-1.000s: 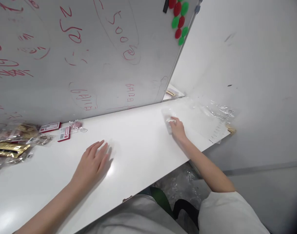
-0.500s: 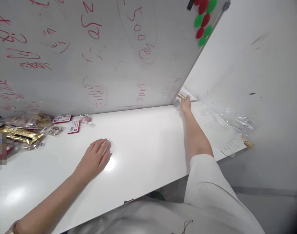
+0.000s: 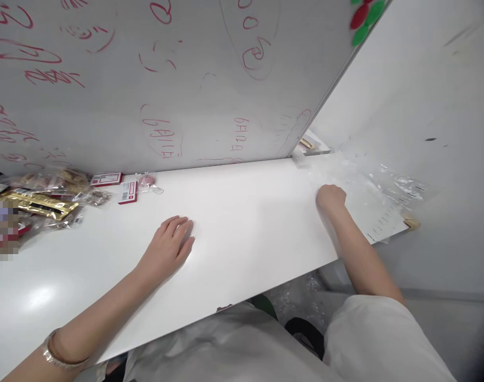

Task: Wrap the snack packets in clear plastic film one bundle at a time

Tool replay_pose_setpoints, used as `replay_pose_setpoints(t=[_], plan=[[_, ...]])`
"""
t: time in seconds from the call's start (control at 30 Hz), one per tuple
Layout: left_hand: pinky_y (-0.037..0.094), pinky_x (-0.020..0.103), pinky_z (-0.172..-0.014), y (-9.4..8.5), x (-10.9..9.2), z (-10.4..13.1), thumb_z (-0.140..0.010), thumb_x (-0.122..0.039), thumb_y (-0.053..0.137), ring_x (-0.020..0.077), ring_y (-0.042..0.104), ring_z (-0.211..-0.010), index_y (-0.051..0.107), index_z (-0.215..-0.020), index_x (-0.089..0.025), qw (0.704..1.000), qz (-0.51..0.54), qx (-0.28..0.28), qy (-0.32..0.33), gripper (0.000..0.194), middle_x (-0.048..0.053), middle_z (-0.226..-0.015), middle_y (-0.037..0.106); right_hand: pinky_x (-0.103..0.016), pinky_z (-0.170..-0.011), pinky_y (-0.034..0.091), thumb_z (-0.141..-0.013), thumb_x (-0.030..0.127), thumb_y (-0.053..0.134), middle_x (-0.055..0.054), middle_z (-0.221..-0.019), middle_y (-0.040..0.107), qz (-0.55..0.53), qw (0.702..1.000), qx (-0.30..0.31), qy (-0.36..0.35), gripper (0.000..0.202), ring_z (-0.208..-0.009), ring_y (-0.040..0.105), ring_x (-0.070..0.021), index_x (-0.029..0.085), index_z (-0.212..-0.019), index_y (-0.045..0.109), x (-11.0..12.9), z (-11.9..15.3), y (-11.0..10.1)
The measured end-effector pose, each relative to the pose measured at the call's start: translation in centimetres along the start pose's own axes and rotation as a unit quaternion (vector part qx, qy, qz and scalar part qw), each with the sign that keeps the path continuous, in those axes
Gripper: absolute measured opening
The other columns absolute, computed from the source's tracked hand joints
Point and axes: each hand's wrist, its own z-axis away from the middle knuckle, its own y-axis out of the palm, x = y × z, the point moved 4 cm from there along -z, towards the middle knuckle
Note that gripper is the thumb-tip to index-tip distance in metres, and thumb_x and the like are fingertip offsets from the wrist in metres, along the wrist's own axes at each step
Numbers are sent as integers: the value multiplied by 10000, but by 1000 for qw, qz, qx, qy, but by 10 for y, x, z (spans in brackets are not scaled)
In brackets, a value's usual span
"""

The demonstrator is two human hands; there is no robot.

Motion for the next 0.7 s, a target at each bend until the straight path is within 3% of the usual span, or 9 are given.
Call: replay_pose_setpoints(t=[0.13, 0.23, 0.27, 0.33, 0.4, 0.47, 0.57, 0.63, 0.7], plan=[[470, 506, -1024, -17, -4, -2, -997, -318, 437, 293, 494, -1261, 557, -1272, -216, 998, 50, -44, -1, 316, 113, -1277, 601, -620, -912, 509, -920, 167, 436, -293, -1076, 700, -17, 988, 42, -148, 380, -1137, 639, -431, 54, -1175, 694, 54, 92, 12], [486, 474, -1016, -35, -4, -4, -1004, -302, 434, 265, 509, -1252, 578, -1235, -225, 992, 89, -86, -31, 283, 101, -1275, 593, -487, -1059, 510, -943, 213, 449, -47, -1353, 644, -72, 942, 85, -316, 411, -1285, 576, -293, 298, -1289, 653, 103, 185, 25], [504, 460, -993, -40, -4, -4, -1005, -307, 437, 263, 508, -1257, 583, -1226, -228, 990, 98, -93, -48, 277, 100, -1285, 588, -428, -1077, 515, -961, 245, 451, 37, -1356, 641, -101, 913, 105, -381, 394, -1293, 575, -248, 377, -1273, 652, 118, 216, 26], [530, 442, -955, -47, -4, -1, -1004, -320, 441, 266, 503, -1269, 586, -1220, -224, 986, 104, -99, -82, 278, 106, -1313, 569, -448, -1114, 491, -1004, 305, 405, 67, -1375, 622, -208, 808, 137, -533, 391, -1324, 547, -249, 410, -1310, 624, 143, 271, 17], [509, 459, -1001, -51, -7, 1, -1008, -318, 426, 266, 494, -1294, 584, -1223, -204, 986, 93, -103, -91, 291, 123, -1344, 548, -464, -1129, 478, -998, 415, 435, 71, -1480, 522, -264, 739, 163, -597, 440, -1373, 491, -262, 421, -1431, 510, 157, 305, 1], [441, 467, -1097, -49, -9, 2, -1023, -290, 369, 245, 476, -1340, 564, -1259, -184, 990, 86, -86, -63, 324, 134, -1391, 526, -466, -1091, 512, -978, 472, 459, 104, -1530, 449, -284, 718, 196, -604, 516, -1380, 484, -248, 477, -1490, 390, 167, 317, -18], [357, 439, -1176, -34, -7, -1, -1045, -309, 299, 220, 393, -1437, 449, -1414, -172, 996, 87, -11, -3, 421, 139, -1511, 453, -462, -1006, 567, -1011, 415, 356, 98, -1415, 569, -327, 720, 212, -575, 441, -1287, 571, -205, 527, -1431, 426, 176, 303, -43], [298, 449, -1207, -20, 1, -2, -1045, -399, 310, 243, 304, -1489, 342, -1503, -156, 996, 65, 59, 16, 518, 152, -1582, 366, -472, -1057, 520, -1025, 387, 297, 16, -1366, 616, -363, 752, 160, -526, 440, -1286, 567, -210, 404, -1418, 493, 177, 274, -50], [231, 489, -1223, -7, 11, 2, -1032, -487, 327, 288, 209, -1520, 286, -1537, -128, 994, 23, 111, 13, 622, 180, -1617, 282, -511, -1169, 375, -1021, 425, 310, -77, -1484, 519, -332, 824, 99, -449, 503, -1403, 444, -251, 243, -1470, 446, 174, 238, -39]])
